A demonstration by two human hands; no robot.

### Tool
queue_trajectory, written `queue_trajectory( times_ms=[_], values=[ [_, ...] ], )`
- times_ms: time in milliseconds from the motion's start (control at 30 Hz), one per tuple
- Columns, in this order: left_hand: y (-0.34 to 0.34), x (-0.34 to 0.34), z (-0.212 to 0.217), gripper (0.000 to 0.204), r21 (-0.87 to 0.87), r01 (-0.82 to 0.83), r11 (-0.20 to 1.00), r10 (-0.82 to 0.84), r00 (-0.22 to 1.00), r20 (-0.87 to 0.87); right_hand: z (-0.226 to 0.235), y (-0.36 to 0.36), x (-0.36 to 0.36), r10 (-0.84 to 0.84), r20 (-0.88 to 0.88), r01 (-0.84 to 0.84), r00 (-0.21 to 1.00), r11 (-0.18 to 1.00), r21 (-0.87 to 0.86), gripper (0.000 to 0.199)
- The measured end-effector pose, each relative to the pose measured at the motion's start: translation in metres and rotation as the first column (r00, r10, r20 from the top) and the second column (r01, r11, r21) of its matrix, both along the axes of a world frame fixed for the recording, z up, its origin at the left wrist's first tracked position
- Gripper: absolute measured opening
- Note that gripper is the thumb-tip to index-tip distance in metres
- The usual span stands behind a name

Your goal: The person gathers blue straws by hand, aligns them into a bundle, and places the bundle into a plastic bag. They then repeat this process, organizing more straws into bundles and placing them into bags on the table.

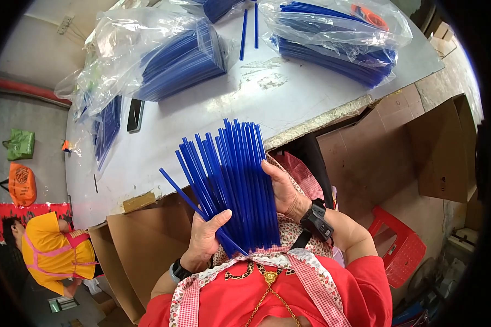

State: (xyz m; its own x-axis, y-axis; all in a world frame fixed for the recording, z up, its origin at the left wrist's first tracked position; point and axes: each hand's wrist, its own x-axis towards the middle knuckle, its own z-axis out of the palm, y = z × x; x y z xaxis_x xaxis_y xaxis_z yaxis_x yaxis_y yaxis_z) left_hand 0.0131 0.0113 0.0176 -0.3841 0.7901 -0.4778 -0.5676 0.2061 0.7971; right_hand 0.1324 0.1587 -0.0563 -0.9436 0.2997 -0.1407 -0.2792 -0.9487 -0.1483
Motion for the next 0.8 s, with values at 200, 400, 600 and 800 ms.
queue_trajectory(
  times_ms=[200,400,600,800],
  values=[
    [0.002,0.002,0.000,0.048,-0.017,0.005,1.000,-0.005,0.999,-0.034,0.001,-0.002,-0.002,0.122,-0.015,-0.123,0.992,0.988,-0.093,0.057],
    [0.006,0.011,0.001,0.047,-0.033,0.108,0.994,-0.112,0.980,-0.164,0.039,-0.007,-0.014,0.104,0.110,-0.135,0.988,0.936,0.326,0.058],
    [0.003,0.001,0.001,0.049,-0.070,0.132,0.989,-0.130,0.991,0.033,0.023,-0.004,-0.012,0.108,0.030,-0.110,0.994,0.988,0.112,0.061],
    [-0.001,-0.005,0.005,0.051,-0.081,0.122,0.989,-0.114,0.989,0.098,0.021,-0.006,-0.010,0.031,-0.016,-0.031,0.999,0.999,0.032,0.059]
  ],
)
